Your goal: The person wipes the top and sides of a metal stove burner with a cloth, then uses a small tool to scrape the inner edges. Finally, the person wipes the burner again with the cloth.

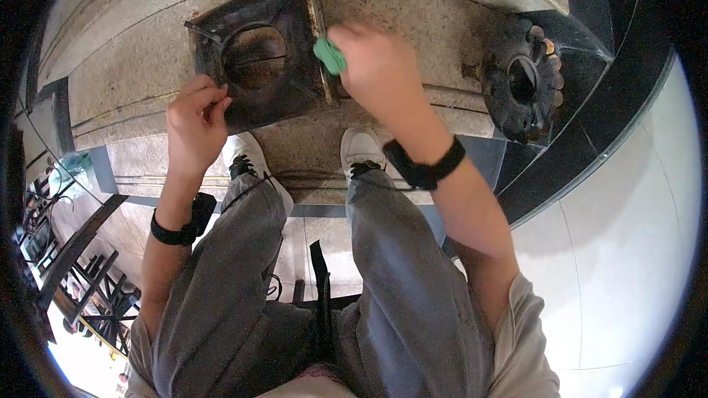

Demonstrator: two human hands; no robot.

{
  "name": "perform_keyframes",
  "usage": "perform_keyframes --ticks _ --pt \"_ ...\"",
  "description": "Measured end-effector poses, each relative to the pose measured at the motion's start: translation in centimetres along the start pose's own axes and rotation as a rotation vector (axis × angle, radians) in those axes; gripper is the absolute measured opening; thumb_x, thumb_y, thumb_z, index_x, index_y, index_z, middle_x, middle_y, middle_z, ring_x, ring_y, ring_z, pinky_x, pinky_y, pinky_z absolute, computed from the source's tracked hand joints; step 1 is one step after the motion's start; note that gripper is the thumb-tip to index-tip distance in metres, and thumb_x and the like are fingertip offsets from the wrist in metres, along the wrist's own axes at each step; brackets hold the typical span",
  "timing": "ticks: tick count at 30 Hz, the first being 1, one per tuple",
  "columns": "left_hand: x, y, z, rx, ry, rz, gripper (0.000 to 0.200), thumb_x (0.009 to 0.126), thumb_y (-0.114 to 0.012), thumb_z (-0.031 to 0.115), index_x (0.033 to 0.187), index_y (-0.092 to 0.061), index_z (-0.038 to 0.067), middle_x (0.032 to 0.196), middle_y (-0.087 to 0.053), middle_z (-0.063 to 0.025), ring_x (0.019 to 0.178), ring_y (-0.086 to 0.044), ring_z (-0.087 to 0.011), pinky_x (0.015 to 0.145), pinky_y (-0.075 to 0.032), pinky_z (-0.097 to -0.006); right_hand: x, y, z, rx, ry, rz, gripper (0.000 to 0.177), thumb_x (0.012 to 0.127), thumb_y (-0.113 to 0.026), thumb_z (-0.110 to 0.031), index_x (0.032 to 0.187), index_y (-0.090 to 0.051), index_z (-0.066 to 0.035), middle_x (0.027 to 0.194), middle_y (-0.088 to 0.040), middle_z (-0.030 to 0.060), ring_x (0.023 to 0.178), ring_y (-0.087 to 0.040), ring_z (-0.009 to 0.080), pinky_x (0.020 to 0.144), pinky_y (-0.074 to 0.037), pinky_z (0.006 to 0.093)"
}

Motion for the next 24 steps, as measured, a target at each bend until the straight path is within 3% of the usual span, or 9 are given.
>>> perform_keyframes --ticks 6,12,14,18,20,24 --pt "0.0 0.0 0.1 -0.059 0.002 -0.012 0.011 0.077 -0.068 -0.014 0.087 -0.068 -0.009 0.079 -0.061 -0.0157 0.07 -0.064 -0.0285 0.061 -0.049 -0.0309 -3.8 -0.9 0.9 0.132 -0.07 -0.082 0.032 0.072 -0.066 0.003 0.102 -0.065 -0.009 0.099 -0.068 0.0165 0.092 -0.065 0.0413 0.077 -0.055 0.051" --pt "-0.1 0.0 0.2 0.008 -0.005 -0.011 0.012 0.075 -0.069 -0.013 0.087 -0.068 -0.009 0.082 -0.062 -0.017 0.07 -0.064 -0.0313 0.062 -0.05 -0.0337 2.6 -1.9 3.4 0.03 -0.11 -0.017 0.028 0.078 -0.064 -0.005 0.106 -0.065 -0.009 0.093 -0.067 0.0203 0.089 -0.065 0.0447 0.078 -0.054 0.0533" --pt "-0.1 0.0 0.2 -0.018 -0.003 0.018 0.013 0.072 -0.067 -0.013 0.084 -0.068 -0.007 0.081 -0.061 -0.017 0.078 -0.063 -0.0377 0.07 -0.051 -0.041 2.8 -1.9 3.4 0.029 -0.094 -0.027 0.029 0.079 -0.063 -0.009 0.108 -0.065 -0.008 0.097 -0.067 0.0196 0.093 -0.065 0.0438 0.079 -0.054 0.0537" --pt "0.1 0.3 0.2 -0.026 0.02 0.025 0.014 0.072 -0.067 -0.014 0.084 -0.069 -0.007 0.082 -0.062 -0.0166 0.078 -0.063 -0.0373 0.07 -0.051 -0.0408 -1.3 -1.4 2.2 0.096 -0.1 -0.028 0.033 0.076 -0.064 -0.002 0.108 -0.064 -0.008 0.102 -0.067 0.0185 0.096 -0.064 0.0429 0.079 -0.054 0.0524" --pt "0.0 0.1 0.2 -0.016 -0.02 -0.018 0.012 0.076 -0.069 -0.013 0.087 -0.068 -0.008 0.081 -0.061 -0.0162 0.068 -0.063 -0.0295 0.059 -0.049 -0.0324 -3.0 -1.8 2.0 0.108 -0.1 -0.054 0.035 0.074 -0.064 0.0 0.108 -0.064 -0.008 0.104 -0.067 0.0182 0.097 -0.064 0.0427 0.079 -0.054 0.052" --pt "-0.1 0.0 0.0 -0.024 -0.017 -0.009 0.012 0.076 -0.068 -0.014 0.088 -0.068 -0.008 0.08 -0.06 -0.0162 0.067 -0.062 -0.0295 0.059 -0.049 -0.0321 -2.9 -1.8 2.2 0.155 -0.091 -0.013 0.037 0.073 -0.064 0.003 0.108 -0.063 -0.008 0.099 -0.067 0.0191 0.095 -0.064 0.0431 0.08 -0.054 0.0513"
Point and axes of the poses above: each hand's wrist, its own x-axis towards the middle knuckle, its own y-axis out of the back of the hand, z = x × y, the point moved 8 cm from there along x, towards the middle knuckle
